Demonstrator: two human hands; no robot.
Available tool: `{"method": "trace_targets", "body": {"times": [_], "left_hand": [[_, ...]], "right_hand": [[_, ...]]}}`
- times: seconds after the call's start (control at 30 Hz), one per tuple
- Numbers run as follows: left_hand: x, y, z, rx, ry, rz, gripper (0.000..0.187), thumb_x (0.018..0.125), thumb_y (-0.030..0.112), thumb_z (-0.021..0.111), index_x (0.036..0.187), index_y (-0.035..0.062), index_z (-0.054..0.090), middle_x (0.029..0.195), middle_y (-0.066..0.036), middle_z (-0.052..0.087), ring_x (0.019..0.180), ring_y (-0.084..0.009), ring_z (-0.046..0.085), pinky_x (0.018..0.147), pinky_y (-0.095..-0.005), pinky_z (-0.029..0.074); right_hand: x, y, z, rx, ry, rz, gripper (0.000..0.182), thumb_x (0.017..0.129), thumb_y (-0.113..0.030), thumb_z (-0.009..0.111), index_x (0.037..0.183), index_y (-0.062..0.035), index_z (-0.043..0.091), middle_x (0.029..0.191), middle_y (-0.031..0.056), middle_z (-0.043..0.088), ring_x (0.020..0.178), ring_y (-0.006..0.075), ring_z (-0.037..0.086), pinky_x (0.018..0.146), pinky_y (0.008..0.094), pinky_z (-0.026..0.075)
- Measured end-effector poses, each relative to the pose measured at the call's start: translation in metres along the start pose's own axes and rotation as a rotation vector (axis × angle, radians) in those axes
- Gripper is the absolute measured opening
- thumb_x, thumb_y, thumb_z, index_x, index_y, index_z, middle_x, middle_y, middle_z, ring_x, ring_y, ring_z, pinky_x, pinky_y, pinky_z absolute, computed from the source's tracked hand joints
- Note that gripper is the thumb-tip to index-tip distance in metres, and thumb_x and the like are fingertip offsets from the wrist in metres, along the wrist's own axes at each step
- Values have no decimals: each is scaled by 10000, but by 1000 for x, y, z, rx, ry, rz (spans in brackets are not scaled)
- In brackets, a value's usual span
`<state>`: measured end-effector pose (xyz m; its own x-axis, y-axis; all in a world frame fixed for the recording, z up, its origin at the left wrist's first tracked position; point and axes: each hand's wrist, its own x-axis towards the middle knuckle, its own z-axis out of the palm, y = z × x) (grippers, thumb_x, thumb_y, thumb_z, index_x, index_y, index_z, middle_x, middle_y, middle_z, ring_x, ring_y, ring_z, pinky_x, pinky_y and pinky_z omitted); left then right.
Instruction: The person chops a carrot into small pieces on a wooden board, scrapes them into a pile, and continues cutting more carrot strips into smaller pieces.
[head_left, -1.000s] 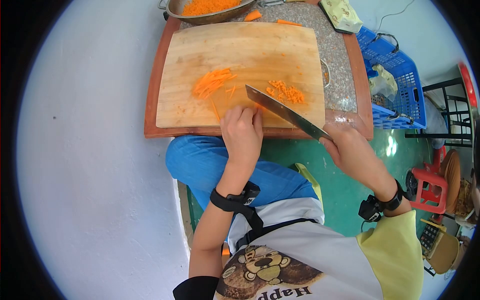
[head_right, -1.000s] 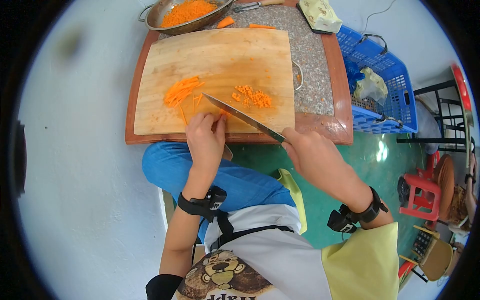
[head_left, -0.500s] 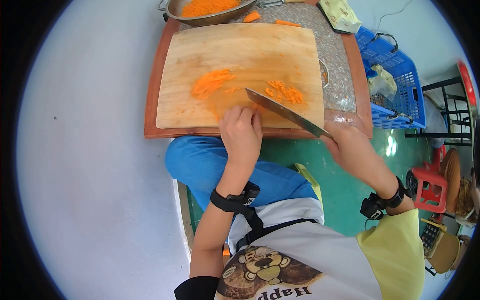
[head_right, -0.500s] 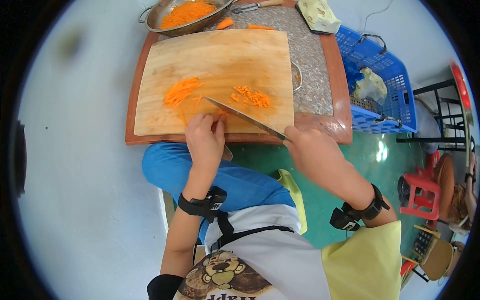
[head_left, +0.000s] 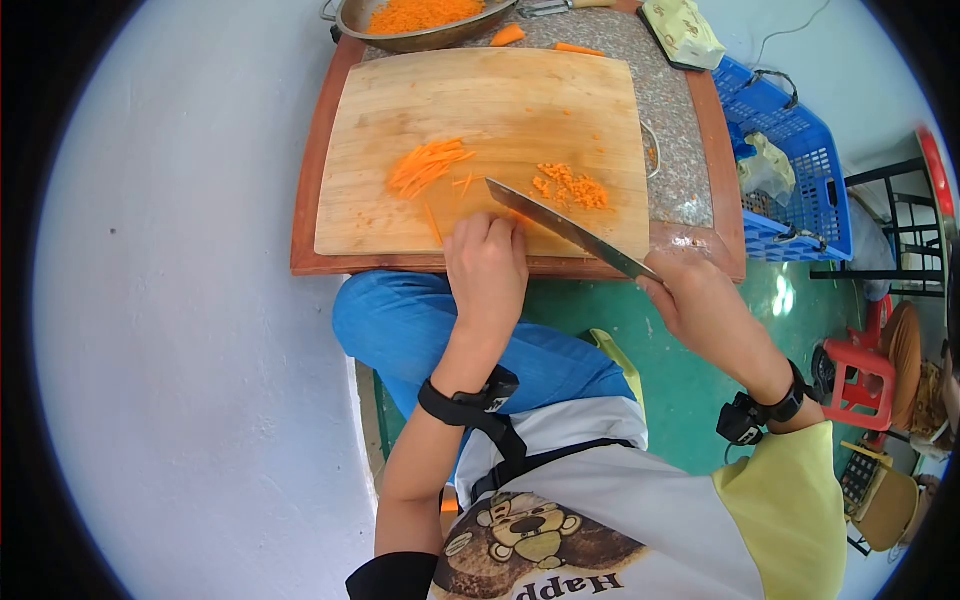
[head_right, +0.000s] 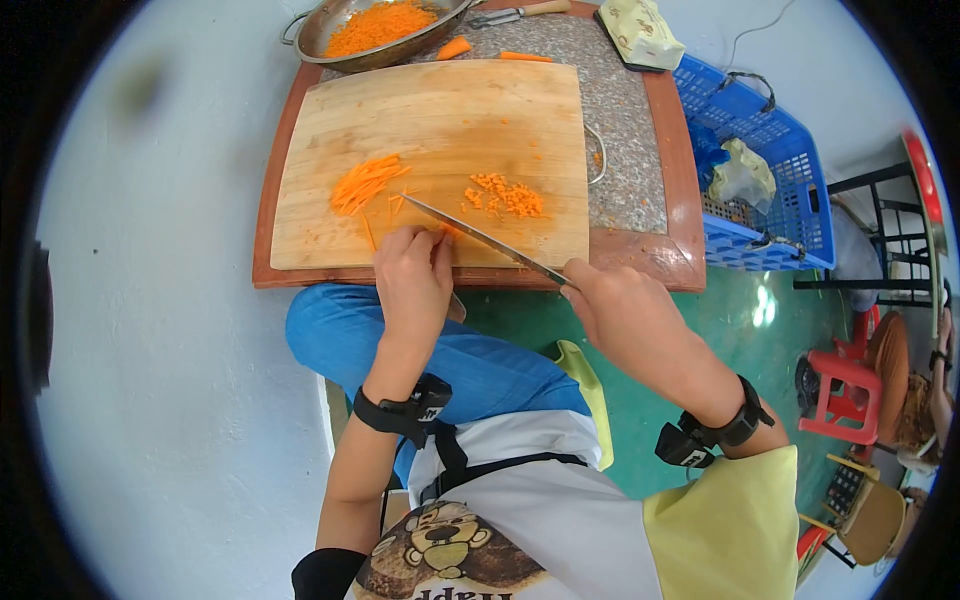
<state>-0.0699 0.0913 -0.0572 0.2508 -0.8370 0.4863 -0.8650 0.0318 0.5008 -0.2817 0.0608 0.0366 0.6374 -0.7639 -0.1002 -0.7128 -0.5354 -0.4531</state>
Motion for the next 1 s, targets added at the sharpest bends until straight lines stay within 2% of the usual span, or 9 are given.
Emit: {"method": "trace_targets", "body": {"times": [0.57, 0.67, 0.73, 0.87, 0.93, 1.0], "left_hand": [[-1, -2, -2, -43, 1, 11, 76, 742, 19, 661, 812, -2, 642, 792, -127, 587, 764, -320, 558, 699, -392, 439], [-1, -3, -3, -20, -35, 16, 75, 742, 20, 659, 811, -4, 647, 798, -131, 591, 768, -324, 563, 691, -395, 444], [-2, -2, -2, -15, -41, 20, 75, 742, 21, 657, 812, -6, 649, 803, -133, 592, 770, -326, 565, 686, -396, 446], [1, -5, 0, -75, -52, -23, 67, 745, 24, 655, 798, -17, 654, 775, -145, 591, 745, -329, 566, 673, -396, 449], [2, -5, 0, -102, -40, -31, 62, 743, 23, 656, 787, -21, 655, 759, -149, 590, 730, -330, 565, 666, -396, 449], [2, -5, -1, -91, -29, -30, 55, 736, 19, 664, 768, -25, 656, 729, -152, 585, 711, -329, 562, 656, -397, 448]], "right_hand": [[9, -12, 1, -93, -77, 56, 107, 857, -95, 557, 842, -3, 504, 655, 219, 582, 641, 407, 592, 572, 489, 464], [8, 1, 2, -38, -36, 33, 104, 854, -97, 562, 836, -8, 511, 673, 218, 587, 669, 412, 590, 599, 500, 457], [6, 7, 2, -73, 67, 21, 114, 852, -109, 573, 837, -13, 515, 684, 220, 586, 697, 417, 586, 623, 505, 452], [1, 5, 0, -54, 102, -39, 118, 856, -113, 577, 845, -13, 515, 679, 225, 583, 686, 422, 584, 607, 505, 453], [-2, -3, -1, 35, 1, 75, 114, 862, -110, 573, 851, -12, 514, 669, 227, 582, 672, 426, 584, 588, 506, 454], [-2, -7, -2, 36, 4, 61, 114, 864, -110, 572, 854, -12, 514, 664, 229, 582, 666, 427, 584, 579, 506, 453]]}}
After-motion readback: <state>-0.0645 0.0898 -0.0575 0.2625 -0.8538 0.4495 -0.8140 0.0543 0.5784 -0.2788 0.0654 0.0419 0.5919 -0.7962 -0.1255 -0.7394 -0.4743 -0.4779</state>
